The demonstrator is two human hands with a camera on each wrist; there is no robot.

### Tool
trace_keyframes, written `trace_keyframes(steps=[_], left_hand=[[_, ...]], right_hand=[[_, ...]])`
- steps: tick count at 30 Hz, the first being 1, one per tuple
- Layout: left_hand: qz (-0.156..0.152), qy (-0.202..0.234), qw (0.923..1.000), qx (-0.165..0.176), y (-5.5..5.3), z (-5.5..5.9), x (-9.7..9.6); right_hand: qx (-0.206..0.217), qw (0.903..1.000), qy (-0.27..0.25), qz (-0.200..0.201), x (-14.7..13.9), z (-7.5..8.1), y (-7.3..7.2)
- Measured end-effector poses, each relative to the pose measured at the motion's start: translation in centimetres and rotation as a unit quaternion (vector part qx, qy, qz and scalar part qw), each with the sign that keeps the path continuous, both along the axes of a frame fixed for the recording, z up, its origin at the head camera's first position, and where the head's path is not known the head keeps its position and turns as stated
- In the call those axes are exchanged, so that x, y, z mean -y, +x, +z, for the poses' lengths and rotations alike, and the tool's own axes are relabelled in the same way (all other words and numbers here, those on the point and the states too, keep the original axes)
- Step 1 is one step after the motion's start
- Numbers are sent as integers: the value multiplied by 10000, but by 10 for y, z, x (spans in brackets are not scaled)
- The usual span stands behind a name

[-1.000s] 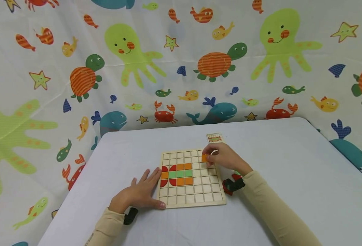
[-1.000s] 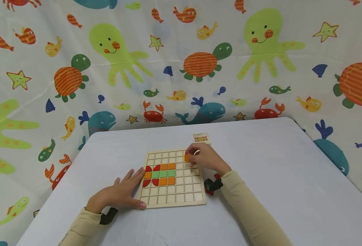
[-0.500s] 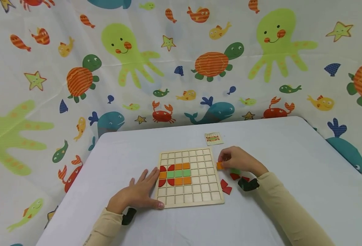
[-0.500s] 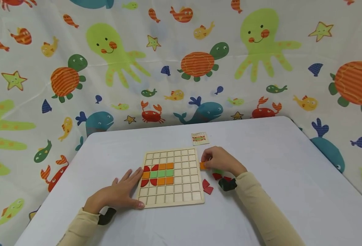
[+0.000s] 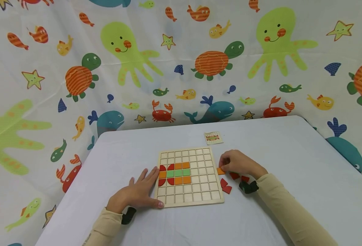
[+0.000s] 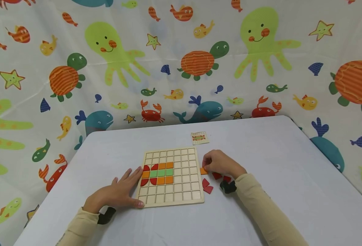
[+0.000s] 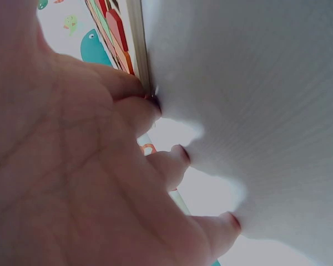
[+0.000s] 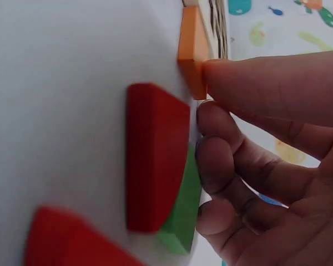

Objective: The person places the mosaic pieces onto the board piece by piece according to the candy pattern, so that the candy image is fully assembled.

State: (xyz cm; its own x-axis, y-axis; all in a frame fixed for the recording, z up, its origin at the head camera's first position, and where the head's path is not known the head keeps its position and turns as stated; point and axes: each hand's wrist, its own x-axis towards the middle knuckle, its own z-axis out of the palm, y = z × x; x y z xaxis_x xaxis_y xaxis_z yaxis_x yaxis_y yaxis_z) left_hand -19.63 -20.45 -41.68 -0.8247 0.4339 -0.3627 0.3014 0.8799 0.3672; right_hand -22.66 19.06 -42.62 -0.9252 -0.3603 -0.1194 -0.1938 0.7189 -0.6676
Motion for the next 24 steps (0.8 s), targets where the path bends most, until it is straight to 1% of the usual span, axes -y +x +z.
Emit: trace_keyframes(steps=[4, 8, 12, 15, 21, 24], left_hand=[[-42, 15, 10000, 5, -1, 0, 1], [-37, 39, 10000, 57, -2, -1, 1], [-6, 13, 10000, 51, -3, 1, 2], [-10, 18, 10000, 56, -2, 1, 2], [-39, 90, 9999, 70, -1, 2, 2], [-67, 96, 9999, 58, 0, 3, 1]], right_hand=[[-146, 9999, -47, -16, -8, 1, 6], [-262, 9996, 92, -37, -21, 4, 15], [-253, 9991, 300, 148, -29, 4, 21], [-193, 9987, 429, 205, -30, 3, 23], [-418, 9960, 720, 320, -27, 3, 25], [-426, 9959, 761, 244, -26, 3, 26]])
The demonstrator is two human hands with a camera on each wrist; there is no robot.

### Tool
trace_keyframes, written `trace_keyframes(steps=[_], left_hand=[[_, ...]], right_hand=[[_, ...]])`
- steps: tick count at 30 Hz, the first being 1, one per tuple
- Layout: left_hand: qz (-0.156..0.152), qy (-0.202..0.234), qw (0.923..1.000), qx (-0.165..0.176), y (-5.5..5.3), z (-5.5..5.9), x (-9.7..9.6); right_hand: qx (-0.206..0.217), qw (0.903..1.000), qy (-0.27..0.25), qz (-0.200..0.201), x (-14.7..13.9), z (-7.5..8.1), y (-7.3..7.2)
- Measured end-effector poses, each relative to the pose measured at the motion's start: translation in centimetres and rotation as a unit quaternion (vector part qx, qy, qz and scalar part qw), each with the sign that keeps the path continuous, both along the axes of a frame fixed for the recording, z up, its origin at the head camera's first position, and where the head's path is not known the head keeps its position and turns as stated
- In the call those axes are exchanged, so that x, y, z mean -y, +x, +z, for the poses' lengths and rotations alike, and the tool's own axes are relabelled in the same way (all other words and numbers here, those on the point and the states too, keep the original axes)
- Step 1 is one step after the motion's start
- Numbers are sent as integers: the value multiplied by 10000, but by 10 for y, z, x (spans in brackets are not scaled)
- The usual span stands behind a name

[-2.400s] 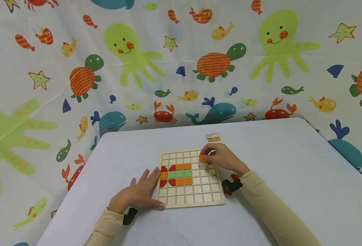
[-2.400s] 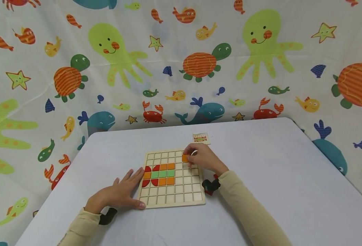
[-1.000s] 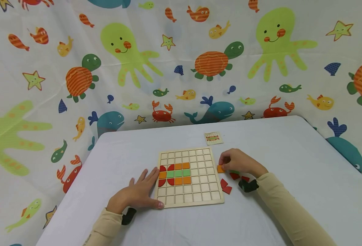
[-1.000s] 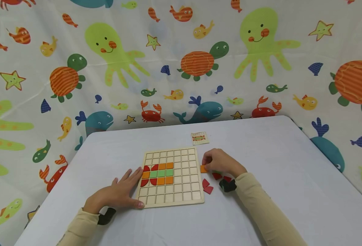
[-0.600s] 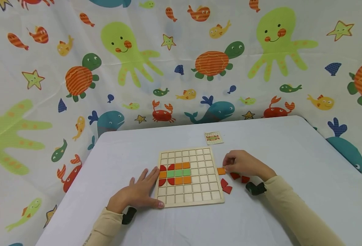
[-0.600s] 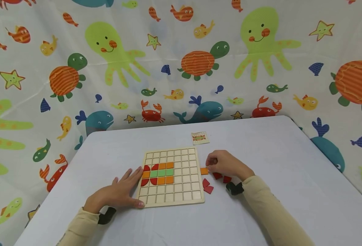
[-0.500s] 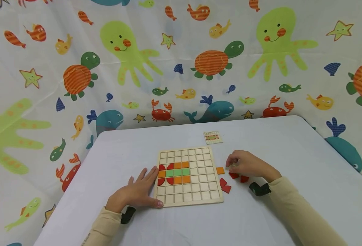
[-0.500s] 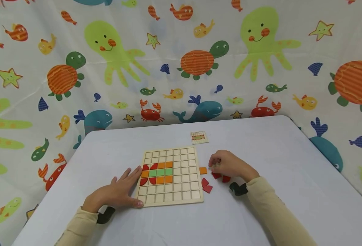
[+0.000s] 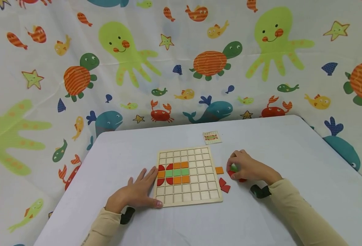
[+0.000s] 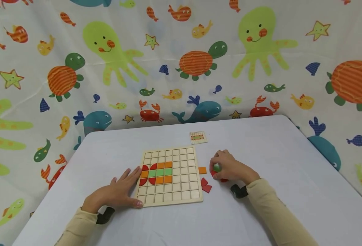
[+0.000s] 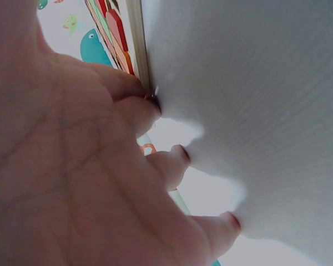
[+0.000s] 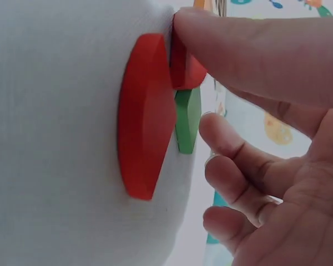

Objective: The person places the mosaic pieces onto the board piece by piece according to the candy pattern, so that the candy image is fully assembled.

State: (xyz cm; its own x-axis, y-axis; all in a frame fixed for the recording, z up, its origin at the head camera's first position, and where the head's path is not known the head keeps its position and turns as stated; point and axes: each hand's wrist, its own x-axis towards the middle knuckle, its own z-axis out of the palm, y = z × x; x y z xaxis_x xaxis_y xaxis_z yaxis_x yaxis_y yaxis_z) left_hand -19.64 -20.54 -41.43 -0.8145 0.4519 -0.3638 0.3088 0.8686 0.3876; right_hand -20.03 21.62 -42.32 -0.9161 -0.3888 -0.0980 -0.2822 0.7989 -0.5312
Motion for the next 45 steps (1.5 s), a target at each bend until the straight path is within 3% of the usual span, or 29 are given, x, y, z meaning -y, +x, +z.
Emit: trace_keyframes(steps=[7, 14, 19, 33, 45], left_hand=[[3, -4, 10000, 2, -1, -2, 1], [-6, -57, 10000, -55, -2, -2, 0], [21, -67, 10000, -36, -2, -3, -1], [51, -103, 9999, -85, -3, -7, -1], [145, -100, 9998, -14, -2, -7, 0]], right_hand=[[158, 9969, -736, -235, 5, 0, -5], [45, 9837, -1757, -376, 16, 4, -15], [-44, 9757, -2140, -475, 31, 7, -24], [-984, 9598, -2472, -894, 74, 10, -39], [-292, 9596, -2712, -688, 98, 6, -40]])
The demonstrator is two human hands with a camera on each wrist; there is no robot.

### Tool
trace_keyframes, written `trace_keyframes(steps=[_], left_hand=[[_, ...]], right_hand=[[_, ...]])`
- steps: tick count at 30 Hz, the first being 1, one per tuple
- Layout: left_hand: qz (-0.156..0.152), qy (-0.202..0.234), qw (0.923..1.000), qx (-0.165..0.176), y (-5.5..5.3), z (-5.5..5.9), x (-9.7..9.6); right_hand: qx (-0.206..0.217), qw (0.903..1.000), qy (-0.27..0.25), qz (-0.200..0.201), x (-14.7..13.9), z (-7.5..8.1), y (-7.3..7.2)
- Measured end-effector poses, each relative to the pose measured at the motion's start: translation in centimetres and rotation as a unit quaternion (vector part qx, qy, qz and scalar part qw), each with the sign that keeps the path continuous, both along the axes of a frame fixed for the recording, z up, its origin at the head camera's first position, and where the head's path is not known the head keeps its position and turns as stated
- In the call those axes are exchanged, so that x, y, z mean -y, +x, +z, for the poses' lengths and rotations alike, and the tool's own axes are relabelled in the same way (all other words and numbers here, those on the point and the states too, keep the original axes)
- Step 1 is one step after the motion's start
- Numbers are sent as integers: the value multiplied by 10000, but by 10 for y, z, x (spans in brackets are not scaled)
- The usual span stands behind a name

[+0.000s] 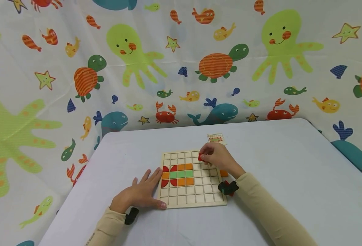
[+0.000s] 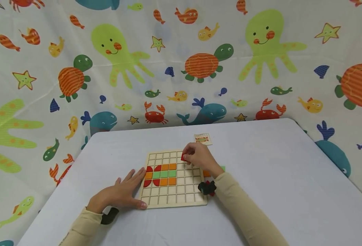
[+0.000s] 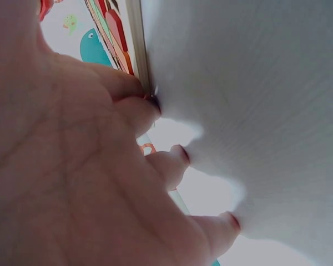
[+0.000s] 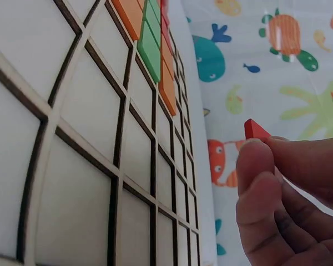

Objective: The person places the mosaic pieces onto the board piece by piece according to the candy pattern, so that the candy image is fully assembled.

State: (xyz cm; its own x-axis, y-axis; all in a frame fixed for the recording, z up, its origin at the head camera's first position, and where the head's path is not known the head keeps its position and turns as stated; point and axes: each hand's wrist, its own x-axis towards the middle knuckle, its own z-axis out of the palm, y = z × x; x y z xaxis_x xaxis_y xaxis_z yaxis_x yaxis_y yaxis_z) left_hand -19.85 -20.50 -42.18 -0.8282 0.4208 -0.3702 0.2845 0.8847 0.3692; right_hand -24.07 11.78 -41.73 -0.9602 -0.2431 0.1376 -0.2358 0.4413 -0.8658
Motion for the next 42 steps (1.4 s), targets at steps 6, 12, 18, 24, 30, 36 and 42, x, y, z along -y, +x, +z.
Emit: trace_keyframes(steps=[6, 12, 18, 24, 30, 36, 42], left_hand=[[-18, 7, 10000, -12, 1, -1, 0], [3, -50, 10000, -69, 2, 1, 0], [-1, -75, 9999, -91, 2, 1, 0], [-12, -73, 9999, -92, 2, 1, 1], [-28, -65, 9999, -113, 2, 2, 0], [-12, -83, 9999, -108, 3, 2, 0], [-11, -71, 9999, -88, 2, 2, 0]], right_hand=[[158, 9997, 88, 169, 7, -2, -1], [172, 9990, 260, 308, 11, -4, -3], [316, 9976, 513, 347, 14, -7, -4], [394, 9960, 717, 367, 18, -9, -3], [339, 9946, 910, 355, 22, -10, -1], [95, 9930, 1115, 375, 23, -12, -1], [-436, 9867, 1515, 394, 24, -15, -3]])
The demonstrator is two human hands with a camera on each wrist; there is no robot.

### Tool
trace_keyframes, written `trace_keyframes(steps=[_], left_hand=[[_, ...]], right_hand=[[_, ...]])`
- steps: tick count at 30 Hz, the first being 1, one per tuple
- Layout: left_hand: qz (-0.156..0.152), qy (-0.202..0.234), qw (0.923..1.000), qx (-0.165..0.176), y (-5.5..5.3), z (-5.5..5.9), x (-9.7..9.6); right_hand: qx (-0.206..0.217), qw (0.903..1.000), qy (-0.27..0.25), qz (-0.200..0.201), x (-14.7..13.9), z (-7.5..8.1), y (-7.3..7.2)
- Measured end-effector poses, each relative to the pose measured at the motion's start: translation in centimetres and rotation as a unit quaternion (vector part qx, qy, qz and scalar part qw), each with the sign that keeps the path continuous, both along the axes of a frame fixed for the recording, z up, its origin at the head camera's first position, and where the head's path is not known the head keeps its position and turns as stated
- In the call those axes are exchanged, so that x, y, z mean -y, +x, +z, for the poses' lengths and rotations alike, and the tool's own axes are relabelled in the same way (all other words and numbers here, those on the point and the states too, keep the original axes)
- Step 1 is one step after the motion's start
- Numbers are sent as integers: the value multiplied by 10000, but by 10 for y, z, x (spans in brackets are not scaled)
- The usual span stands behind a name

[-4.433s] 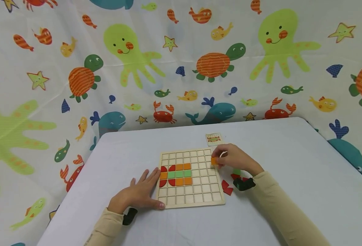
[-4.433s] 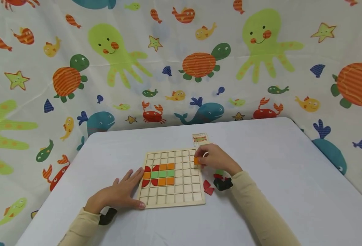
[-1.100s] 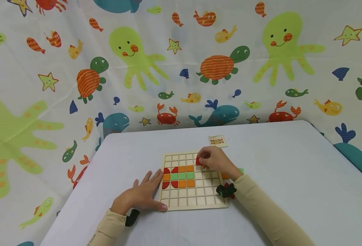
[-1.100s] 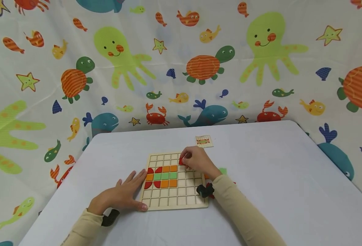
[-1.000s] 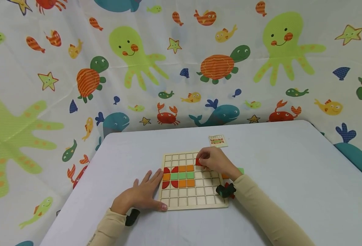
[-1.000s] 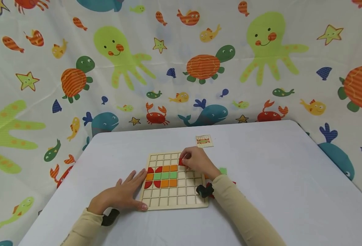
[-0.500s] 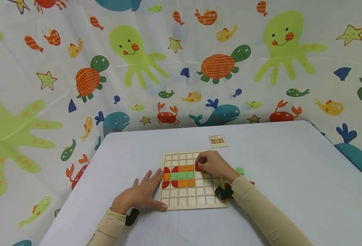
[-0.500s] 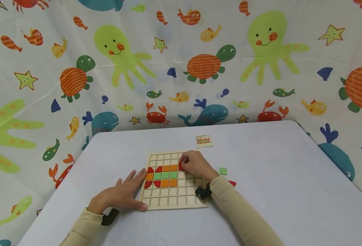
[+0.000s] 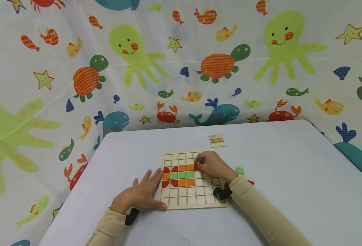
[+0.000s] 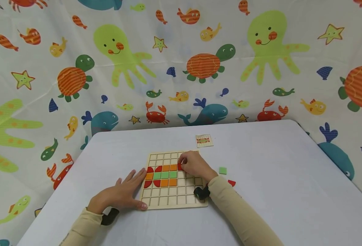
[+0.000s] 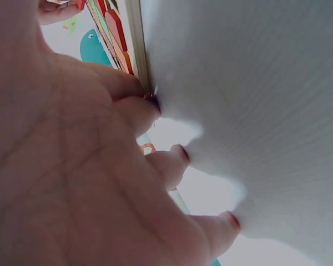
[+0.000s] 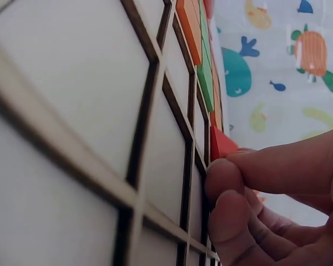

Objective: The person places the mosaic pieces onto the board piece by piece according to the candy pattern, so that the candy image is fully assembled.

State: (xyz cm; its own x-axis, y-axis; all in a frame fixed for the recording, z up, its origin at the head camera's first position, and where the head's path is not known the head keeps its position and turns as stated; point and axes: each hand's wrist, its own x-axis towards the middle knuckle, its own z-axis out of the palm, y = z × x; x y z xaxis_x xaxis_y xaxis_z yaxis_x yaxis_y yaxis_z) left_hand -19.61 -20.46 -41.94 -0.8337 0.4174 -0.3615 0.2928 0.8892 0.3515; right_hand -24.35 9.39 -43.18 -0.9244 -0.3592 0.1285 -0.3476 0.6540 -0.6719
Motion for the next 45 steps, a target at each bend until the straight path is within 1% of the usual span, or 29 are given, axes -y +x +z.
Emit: trace_keyframes(steps=[5, 11, 16, 20, 26, 28, 31, 33, 40, 45], left_hand=[[-29, 33, 10000, 4, -1, 0, 0], [-79, 25, 10000, -25, -3, -1, 0], [-39, 15, 10000, -6, -2, -1, -2], [5, 42, 10000, 35, -2, -1, -2], [30, 5, 10000, 55, -1, -4, -1], [52, 3, 10000, 66, -1, -4, 0], [84, 26, 9999, 75, 0, -4, 0], [82, 36, 9999, 67, 1, -3, 0], [54, 33, 10000, 49, 0, -2, -1], [49, 42, 10000, 35, -1, -1, 0]], right_hand=[[-241, 9995, 221, 12, 1, 1, -1], [-286, 9993, 206, -128, 0, -3, -2], [-234, 9995, 127, -152, 0, -3, 0], [-134, 9996, 215, -160, 1, -2, 2], [-22, 9997, 224, -33, 0, 4, 6], [198, 9998, 96, 32, -2, 7, 7], [590, 9982, -59, 28, -8, 10, 7], [752, 9970, -158, 47, -12, 12, 8], [606, 9975, -229, 280, -33, 17, 11], [535, 9977, -262, 311, -53, 20, 15]])
